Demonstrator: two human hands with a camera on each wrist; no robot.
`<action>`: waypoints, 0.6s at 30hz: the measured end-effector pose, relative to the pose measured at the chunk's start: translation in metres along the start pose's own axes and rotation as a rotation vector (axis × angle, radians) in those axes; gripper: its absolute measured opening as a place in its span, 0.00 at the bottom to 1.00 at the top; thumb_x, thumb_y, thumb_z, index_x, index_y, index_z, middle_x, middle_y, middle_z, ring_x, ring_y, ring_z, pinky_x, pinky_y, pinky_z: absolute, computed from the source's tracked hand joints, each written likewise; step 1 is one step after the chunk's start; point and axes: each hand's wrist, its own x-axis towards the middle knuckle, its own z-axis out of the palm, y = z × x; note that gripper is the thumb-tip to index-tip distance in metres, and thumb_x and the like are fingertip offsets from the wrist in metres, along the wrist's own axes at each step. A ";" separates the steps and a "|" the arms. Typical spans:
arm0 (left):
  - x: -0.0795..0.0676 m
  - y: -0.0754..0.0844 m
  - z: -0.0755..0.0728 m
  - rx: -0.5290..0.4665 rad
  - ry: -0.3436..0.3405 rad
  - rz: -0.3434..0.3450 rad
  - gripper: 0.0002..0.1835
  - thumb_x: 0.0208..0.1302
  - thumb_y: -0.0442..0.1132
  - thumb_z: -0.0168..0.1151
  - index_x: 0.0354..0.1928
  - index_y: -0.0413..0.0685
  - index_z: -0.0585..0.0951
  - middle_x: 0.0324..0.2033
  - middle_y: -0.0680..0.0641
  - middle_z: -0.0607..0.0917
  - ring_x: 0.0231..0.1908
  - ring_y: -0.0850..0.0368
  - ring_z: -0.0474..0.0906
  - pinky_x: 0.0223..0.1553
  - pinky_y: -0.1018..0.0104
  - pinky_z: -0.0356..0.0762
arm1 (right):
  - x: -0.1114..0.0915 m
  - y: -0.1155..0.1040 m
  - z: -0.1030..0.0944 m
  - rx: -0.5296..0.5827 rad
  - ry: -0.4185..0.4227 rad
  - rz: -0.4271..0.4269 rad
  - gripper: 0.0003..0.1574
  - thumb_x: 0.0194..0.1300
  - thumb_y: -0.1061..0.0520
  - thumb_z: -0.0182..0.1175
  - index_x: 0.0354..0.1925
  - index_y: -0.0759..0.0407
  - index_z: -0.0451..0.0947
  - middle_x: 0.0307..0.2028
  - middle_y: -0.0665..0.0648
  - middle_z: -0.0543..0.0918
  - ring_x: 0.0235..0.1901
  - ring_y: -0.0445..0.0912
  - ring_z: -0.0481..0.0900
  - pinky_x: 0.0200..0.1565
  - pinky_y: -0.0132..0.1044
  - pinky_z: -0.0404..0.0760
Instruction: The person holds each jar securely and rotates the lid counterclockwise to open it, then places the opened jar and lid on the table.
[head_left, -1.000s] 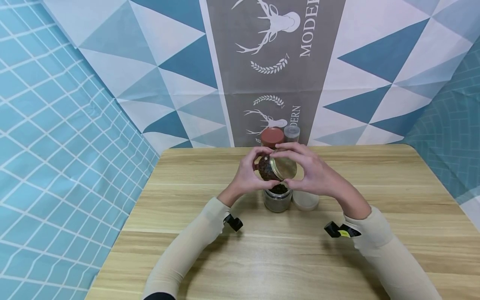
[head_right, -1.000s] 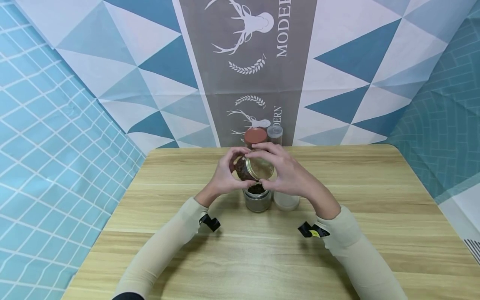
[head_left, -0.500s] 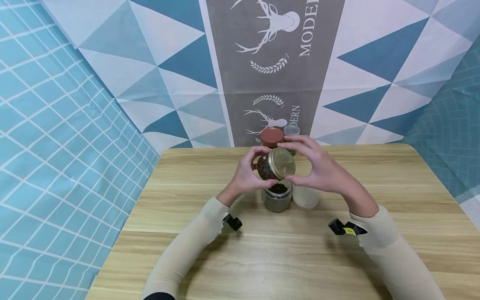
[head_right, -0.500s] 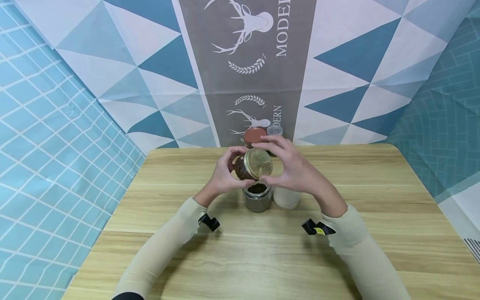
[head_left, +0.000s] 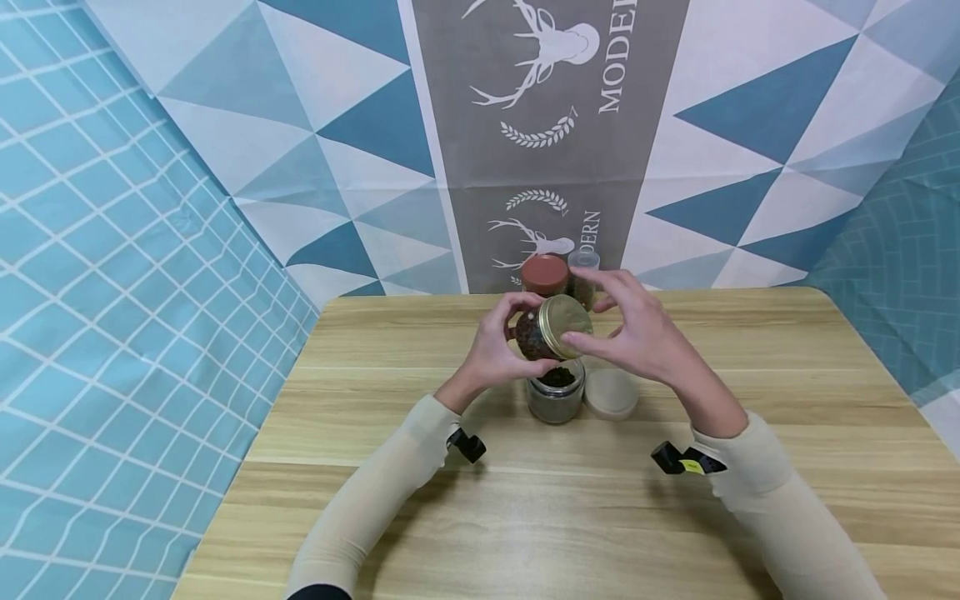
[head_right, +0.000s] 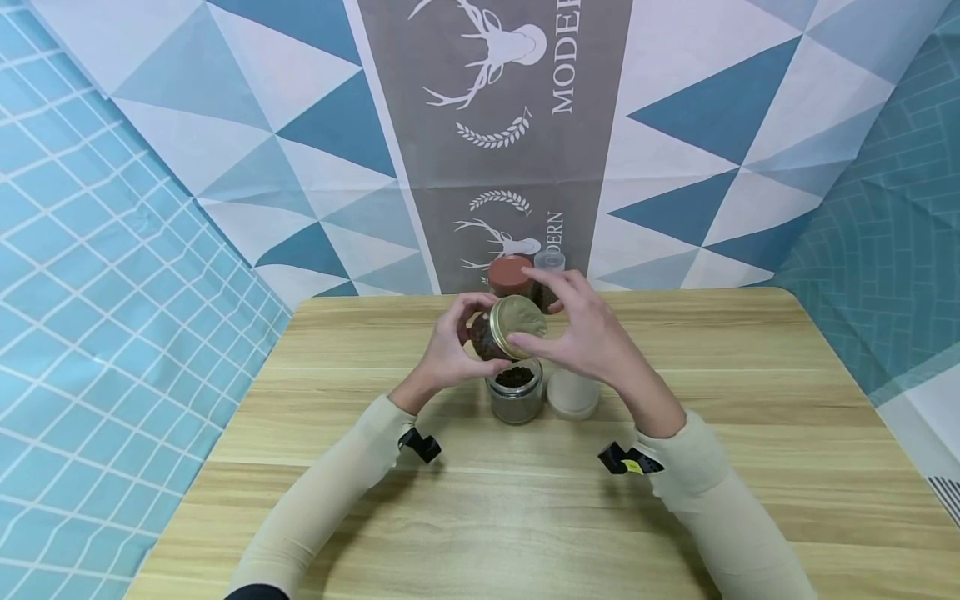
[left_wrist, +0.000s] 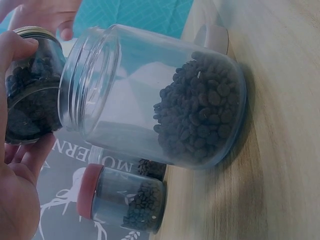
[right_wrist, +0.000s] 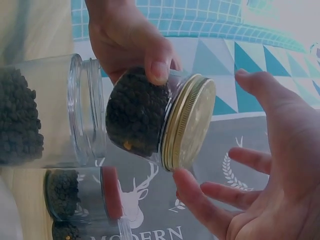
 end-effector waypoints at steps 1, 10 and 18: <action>0.000 0.000 0.000 -0.001 0.000 0.000 0.45 0.47 0.27 0.87 0.69 0.36 0.74 0.68 0.34 0.81 0.66 0.44 0.81 0.55 0.70 0.90 | 0.000 0.000 0.001 -0.009 0.004 0.007 0.57 0.66 0.49 0.81 0.86 0.48 0.67 0.74 0.65 0.75 0.61 0.65 0.87 0.52 0.62 0.94; 0.001 0.000 0.001 0.000 -0.009 0.006 0.45 0.48 0.28 0.86 0.69 0.37 0.74 0.69 0.34 0.80 0.65 0.44 0.80 0.53 0.74 0.88 | 0.002 -0.002 0.006 -0.031 0.007 0.006 0.54 0.65 0.47 0.83 0.83 0.49 0.73 0.72 0.65 0.79 0.57 0.64 0.89 0.57 0.67 0.89; 0.001 0.000 0.004 -0.015 -0.013 -0.003 0.44 0.48 0.26 0.86 0.69 0.36 0.74 0.69 0.34 0.80 0.67 0.43 0.81 0.55 0.73 0.89 | 0.003 -0.005 0.012 -0.052 0.014 -0.032 0.50 0.61 0.46 0.85 0.78 0.51 0.78 0.66 0.63 0.83 0.55 0.59 0.85 0.47 0.50 0.89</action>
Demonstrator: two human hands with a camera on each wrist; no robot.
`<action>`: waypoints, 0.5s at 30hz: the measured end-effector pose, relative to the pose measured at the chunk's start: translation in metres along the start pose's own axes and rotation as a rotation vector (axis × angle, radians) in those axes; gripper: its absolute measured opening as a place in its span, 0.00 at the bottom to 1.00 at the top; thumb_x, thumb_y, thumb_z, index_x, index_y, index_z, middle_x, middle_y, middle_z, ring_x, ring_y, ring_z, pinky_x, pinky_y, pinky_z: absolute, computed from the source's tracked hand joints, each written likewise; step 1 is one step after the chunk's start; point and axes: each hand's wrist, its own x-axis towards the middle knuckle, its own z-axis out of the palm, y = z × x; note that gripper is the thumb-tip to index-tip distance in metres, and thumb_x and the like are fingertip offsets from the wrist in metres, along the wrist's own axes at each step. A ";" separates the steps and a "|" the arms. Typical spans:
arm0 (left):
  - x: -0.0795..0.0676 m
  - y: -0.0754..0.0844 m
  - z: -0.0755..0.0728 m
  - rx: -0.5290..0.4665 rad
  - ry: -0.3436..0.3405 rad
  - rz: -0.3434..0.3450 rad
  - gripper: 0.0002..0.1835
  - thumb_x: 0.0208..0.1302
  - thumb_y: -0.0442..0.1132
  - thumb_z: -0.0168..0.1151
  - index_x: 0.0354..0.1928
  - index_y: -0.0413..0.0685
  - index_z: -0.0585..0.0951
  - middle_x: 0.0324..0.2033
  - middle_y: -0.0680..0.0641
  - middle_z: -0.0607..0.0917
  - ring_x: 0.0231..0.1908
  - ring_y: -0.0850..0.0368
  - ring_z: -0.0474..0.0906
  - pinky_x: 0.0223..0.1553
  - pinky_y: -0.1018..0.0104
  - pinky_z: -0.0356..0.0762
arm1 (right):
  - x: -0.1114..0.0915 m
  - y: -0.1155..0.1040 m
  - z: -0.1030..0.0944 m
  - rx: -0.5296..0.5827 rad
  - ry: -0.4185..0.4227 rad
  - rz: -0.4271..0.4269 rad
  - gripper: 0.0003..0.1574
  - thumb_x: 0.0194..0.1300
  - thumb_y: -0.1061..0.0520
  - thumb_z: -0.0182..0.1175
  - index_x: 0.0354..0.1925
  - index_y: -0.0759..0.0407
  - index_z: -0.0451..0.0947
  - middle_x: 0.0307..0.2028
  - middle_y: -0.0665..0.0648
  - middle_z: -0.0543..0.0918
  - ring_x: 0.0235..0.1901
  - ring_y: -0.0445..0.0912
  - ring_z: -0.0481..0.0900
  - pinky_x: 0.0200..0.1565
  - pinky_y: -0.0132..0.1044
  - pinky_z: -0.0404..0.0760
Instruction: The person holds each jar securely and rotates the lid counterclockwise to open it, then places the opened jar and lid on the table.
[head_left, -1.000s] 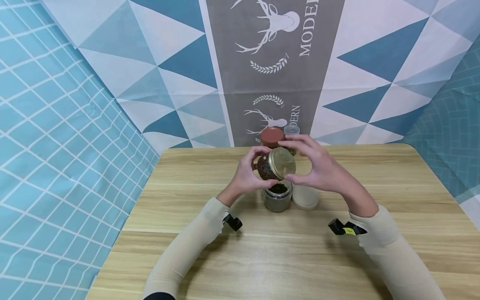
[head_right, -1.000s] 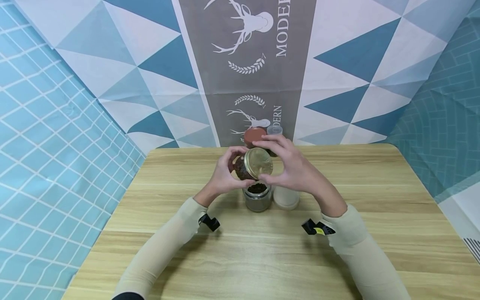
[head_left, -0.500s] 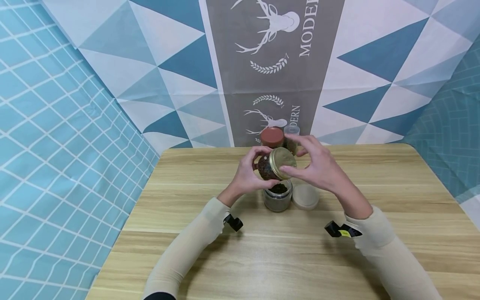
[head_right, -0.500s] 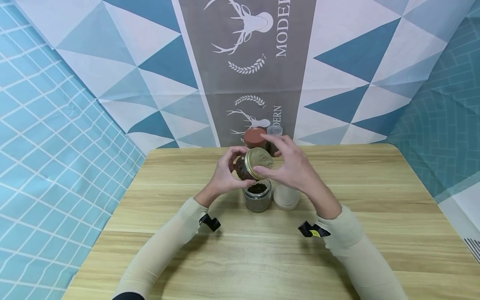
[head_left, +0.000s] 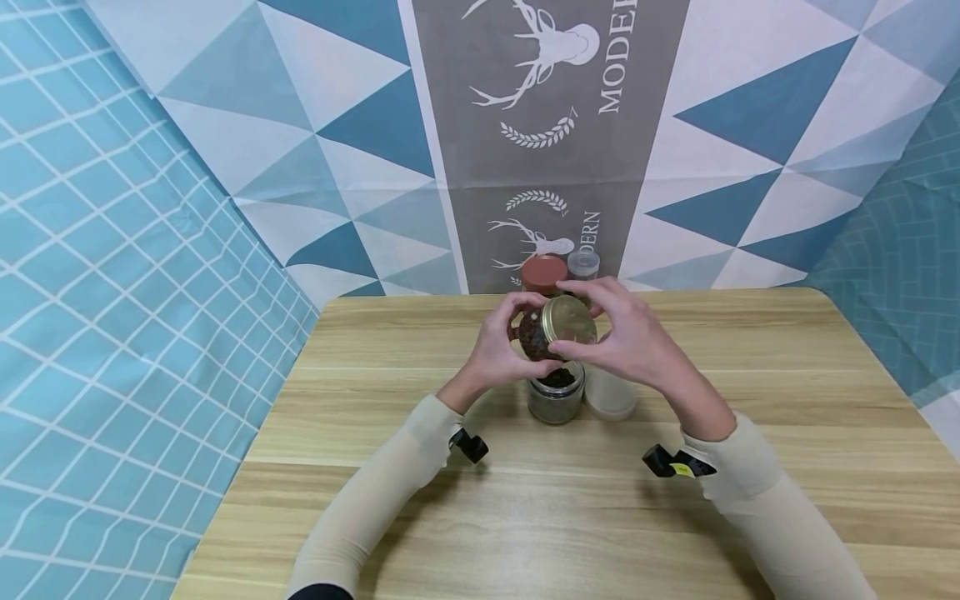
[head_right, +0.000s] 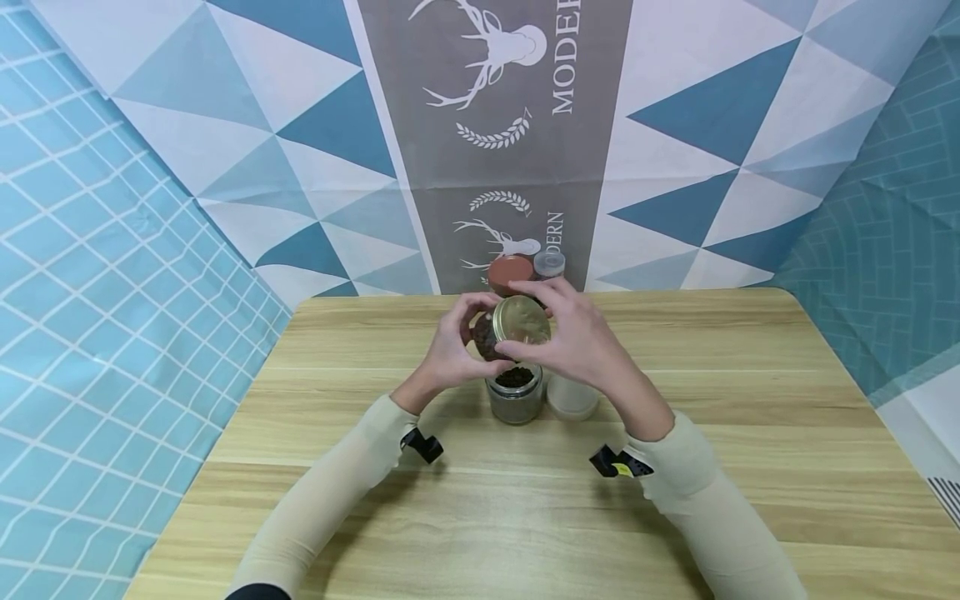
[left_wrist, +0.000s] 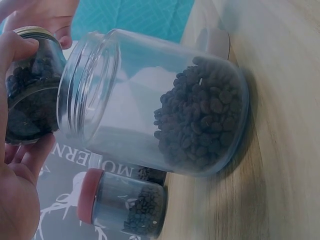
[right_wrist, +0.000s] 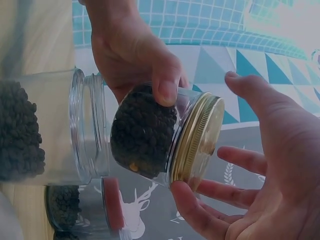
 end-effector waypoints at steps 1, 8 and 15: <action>0.000 0.000 0.000 0.000 0.000 -0.002 0.44 0.48 0.26 0.86 0.69 0.36 0.74 0.69 0.34 0.80 0.67 0.42 0.81 0.55 0.72 0.89 | 0.000 0.000 0.001 0.000 0.002 -0.005 0.50 0.61 0.46 0.85 0.77 0.51 0.79 0.65 0.63 0.83 0.55 0.59 0.85 0.46 0.47 0.88; 0.000 0.001 0.001 0.000 -0.003 -0.007 0.45 0.48 0.26 0.86 0.69 0.36 0.74 0.68 0.35 0.80 0.68 0.41 0.81 0.54 0.73 0.89 | 0.000 0.000 0.002 0.002 0.005 -0.013 0.44 0.61 0.47 0.85 0.73 0.52 0.83 0.58 0.61 0.84 0.52 0.56 0.80 0.34 0.34 0.87; 0.000 0.001 0.001 -0.003 -0.004 0.000 0.45 0.48 0.26 0.86 0.69 0.36 0.74 0.68 0.34 0.80 0.67 0.40 0.81 0.55 0.72 0.90 | 0.000 -0.001 0.002 -0.003 0.009 -0.012 0.44 0.60 0.48 0.86 0.72 0.52 0.83 0.57 0.61 0.85 0.53 0.57 0.81 0.34 0.35 0.87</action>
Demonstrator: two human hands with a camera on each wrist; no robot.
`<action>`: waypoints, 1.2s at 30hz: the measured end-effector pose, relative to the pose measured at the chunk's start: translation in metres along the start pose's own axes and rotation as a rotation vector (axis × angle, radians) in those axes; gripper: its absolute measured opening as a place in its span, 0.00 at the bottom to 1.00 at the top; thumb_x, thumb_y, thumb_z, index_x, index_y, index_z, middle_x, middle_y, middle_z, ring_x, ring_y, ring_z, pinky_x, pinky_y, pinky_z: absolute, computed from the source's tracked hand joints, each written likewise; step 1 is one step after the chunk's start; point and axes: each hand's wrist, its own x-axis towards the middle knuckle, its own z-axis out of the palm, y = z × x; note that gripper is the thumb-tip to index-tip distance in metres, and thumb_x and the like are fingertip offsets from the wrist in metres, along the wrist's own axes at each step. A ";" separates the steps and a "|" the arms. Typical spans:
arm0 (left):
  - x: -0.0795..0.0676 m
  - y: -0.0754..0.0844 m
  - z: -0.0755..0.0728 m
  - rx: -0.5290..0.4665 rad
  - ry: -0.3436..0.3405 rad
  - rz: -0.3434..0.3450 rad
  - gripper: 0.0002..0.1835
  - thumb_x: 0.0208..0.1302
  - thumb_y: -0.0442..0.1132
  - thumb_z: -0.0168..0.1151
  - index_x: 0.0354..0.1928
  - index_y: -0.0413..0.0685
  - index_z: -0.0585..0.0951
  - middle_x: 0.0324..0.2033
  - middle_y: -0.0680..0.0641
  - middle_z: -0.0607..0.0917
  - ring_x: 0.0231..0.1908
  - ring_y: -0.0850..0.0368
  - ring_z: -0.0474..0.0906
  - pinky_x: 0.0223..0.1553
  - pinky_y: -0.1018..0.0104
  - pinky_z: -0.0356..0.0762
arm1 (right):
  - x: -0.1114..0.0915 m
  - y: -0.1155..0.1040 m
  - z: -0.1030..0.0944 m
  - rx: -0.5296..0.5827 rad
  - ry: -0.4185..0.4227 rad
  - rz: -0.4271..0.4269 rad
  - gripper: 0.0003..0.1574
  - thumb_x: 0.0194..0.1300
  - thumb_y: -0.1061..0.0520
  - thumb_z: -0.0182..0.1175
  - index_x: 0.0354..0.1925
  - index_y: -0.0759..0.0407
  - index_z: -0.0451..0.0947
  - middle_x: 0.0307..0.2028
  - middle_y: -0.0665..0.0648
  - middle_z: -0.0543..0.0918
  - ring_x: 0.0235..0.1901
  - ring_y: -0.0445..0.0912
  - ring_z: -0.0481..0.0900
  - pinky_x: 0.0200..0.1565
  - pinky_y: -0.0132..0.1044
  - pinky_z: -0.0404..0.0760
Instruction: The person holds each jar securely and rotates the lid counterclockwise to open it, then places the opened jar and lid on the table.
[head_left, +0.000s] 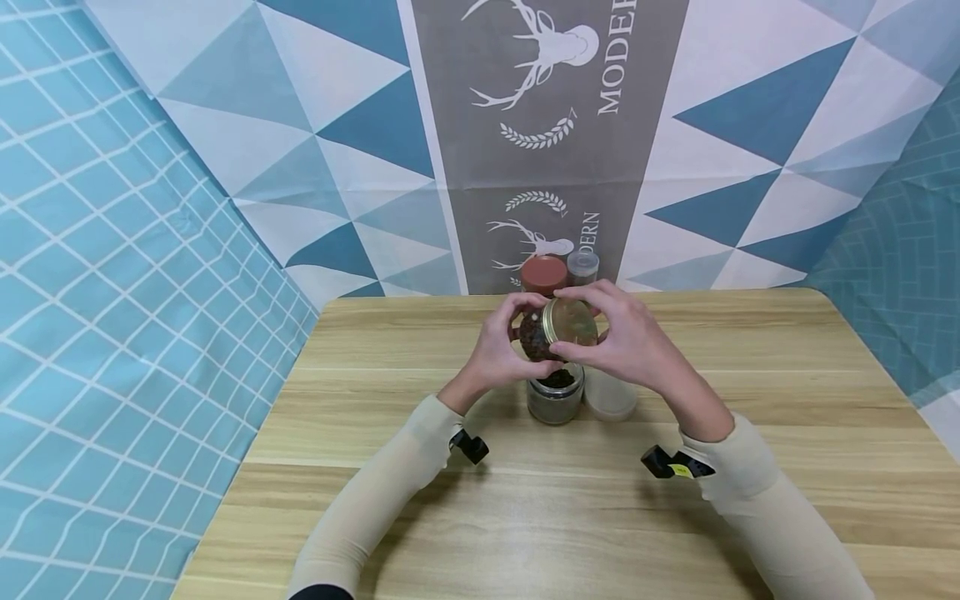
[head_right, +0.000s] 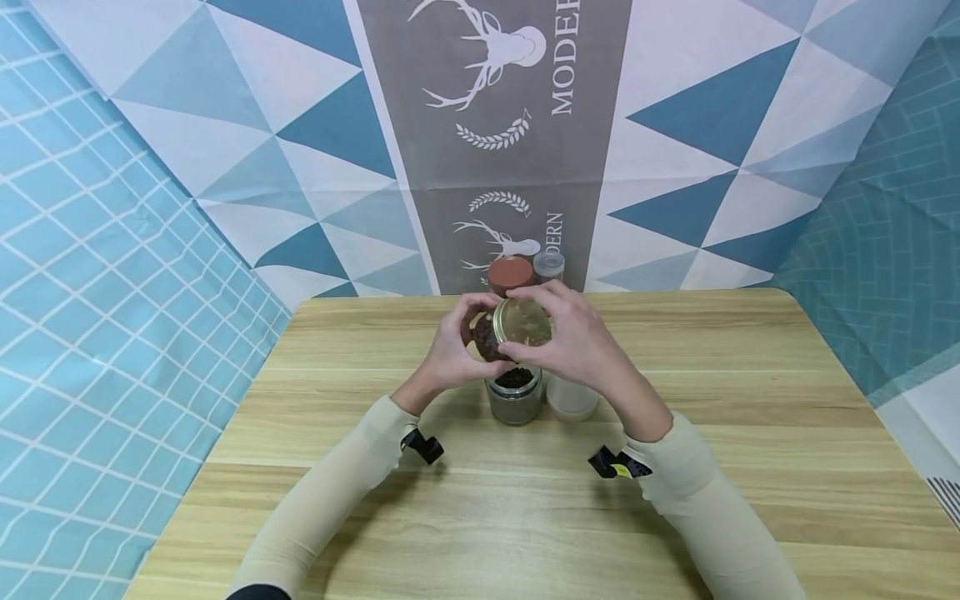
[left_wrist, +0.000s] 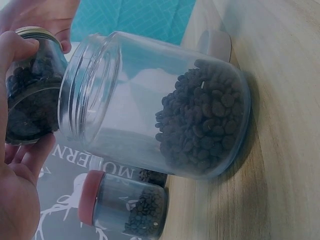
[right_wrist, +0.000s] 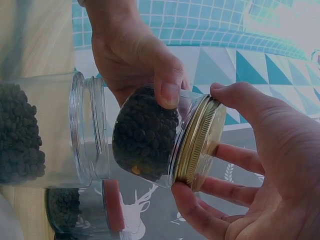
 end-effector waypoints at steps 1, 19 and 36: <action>0.000 0.000 0.000 0.001 0.001 0.001 0.45 0.48 0.26 0.86 0.69 0.36 0.74 0.68 0.34 0.80 0.67 0.40 0.81 0.55 0.72 0.90 | 0.000 0.000 0.000 0.000 0.000 0.000 0.45 0.60 0.48 0.86 0.72 0.52 0.83 0.58 0.62 0.85 0.53 0.57 0.81 0.34 0.35 0.87; -0.001 0.001 -0.001 0.017 0.007 0.005 0.46 0.47 0.27 0.87 0.69 0.36 0.73 0.68 0.34 0.80 0.68 0.39 0.81 0.54 0.73 0.89 | -0.002 0.001 -0.001 -0.001 -0.010 -0.147 0.41 0.62 0.57 0.83 0.72 0.54 0.84 0.66 0.63 0.84 0.59 0.57 0.84 0.42 0.41 0.91; -0.002 0.000 -0.002 -0.008 -0.005 0.010 0.46 0.47 0.25 0.86 0.69 0.35 0.73 0.67 0.33 0.80 0.65 0.47 0.82 0.57 0.71 0.89 | -0.004 0.005 -0.004 -0.026 -0.106 -0.247 0.43 0.59 0.63 0.76 0.73 0.54 0.83 0.78 0.64 0.79 0.74 0.66 0.75 0.68 0.70 0.79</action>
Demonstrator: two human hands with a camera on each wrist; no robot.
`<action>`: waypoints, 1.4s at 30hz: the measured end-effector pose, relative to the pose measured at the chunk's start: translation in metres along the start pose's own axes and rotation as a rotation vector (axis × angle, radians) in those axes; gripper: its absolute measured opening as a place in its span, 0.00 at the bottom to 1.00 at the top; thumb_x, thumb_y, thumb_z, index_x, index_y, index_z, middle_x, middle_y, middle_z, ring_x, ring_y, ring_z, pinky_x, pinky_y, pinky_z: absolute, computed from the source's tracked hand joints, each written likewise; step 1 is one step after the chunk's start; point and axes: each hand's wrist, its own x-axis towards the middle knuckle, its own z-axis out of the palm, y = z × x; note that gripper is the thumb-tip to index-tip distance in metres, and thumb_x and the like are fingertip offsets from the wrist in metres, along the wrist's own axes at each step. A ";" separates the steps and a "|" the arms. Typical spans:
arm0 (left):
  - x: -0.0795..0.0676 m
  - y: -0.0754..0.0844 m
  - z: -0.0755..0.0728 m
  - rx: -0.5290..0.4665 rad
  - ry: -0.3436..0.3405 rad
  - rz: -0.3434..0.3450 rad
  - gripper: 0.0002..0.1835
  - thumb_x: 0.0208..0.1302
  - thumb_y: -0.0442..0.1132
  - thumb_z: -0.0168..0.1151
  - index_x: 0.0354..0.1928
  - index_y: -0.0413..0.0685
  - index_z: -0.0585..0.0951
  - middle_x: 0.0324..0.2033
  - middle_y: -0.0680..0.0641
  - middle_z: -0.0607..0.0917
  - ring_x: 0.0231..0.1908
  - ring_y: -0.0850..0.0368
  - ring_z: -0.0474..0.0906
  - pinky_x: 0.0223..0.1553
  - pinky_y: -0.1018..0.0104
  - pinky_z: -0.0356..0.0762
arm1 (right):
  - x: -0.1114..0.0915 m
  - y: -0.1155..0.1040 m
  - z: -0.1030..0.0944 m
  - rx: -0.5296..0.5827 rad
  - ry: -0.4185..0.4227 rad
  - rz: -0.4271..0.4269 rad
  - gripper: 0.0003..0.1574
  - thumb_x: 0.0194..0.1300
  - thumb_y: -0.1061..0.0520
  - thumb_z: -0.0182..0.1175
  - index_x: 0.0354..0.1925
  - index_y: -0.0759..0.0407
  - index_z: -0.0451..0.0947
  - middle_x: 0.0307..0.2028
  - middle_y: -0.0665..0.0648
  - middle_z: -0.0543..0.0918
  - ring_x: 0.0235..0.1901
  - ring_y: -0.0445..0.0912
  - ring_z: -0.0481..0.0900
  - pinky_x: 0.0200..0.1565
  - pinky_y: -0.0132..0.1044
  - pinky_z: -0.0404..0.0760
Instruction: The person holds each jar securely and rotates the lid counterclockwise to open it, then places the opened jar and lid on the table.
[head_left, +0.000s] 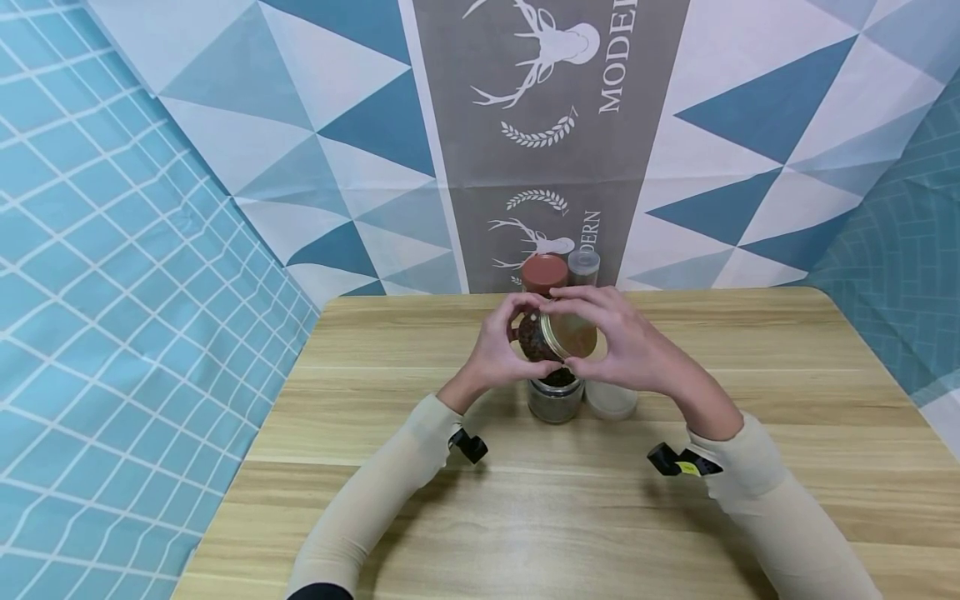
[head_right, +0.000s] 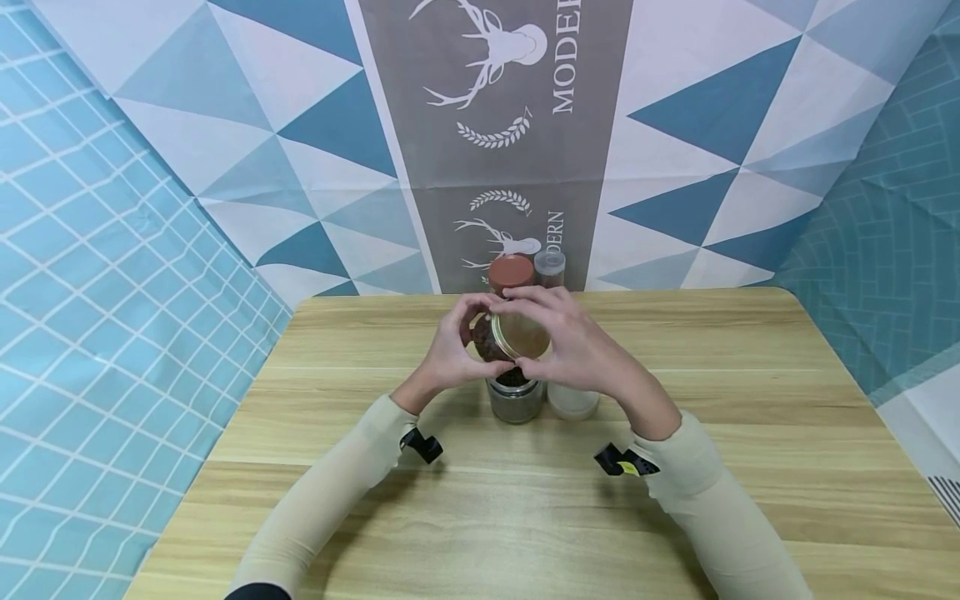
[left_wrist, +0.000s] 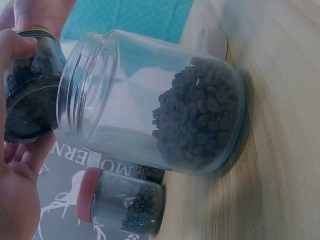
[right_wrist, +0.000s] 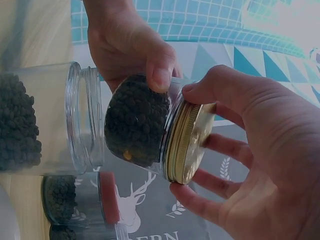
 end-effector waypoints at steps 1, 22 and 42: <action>0.000 0.000 0.000 0.000 0.000 -0.001 0.46 0.47 0.25 0.86 0.69 0.35 0.73 0.67 0.33 0.80 0.65 0.48 0.81 0.56 0.71 0.89 | 0.000 0.000 0.000 -0.003 -0.002 -0.017 0.43 0.58 0.64 0.76 0.72 0.54 0.83 0.79 0.64 0.79 0.74 0.66 0.75 0.69 0.70 0.79; -0.002 -0.001 0.000 0.006 0.006 0.017 0.46 0.46 0.26 0.86 0.69 0.34 0.72 0.66 0.32 0.80 0.64 0.49 0.81 0.55 0.71 0.90 | -0.001 0.003 -0.001 0.010 -0.011 -0.155 0.47 0.57 0.68 0.81 0.73 0.53 0.82 0.84 0.65 0.71 0.81 0.68 0.69 0.72 0.73 0.79; -0.002 -0.002 -0.001 -0.012 0.025 -0.018 0.46 0.47 0.26 0.86 0.69 0.35 0.73 0.68 0.33 0.80 0.67 0.43 0.81 0.56 0.73 0.88 | -0.003 0.000 -0.006 0.069 0.093 0.047 0.55 0.59 0.56 0.84 0.81 0.54 0.74 0.78 0.69 0.73 0.72 0.67 0.80 0.57 0.63 0.92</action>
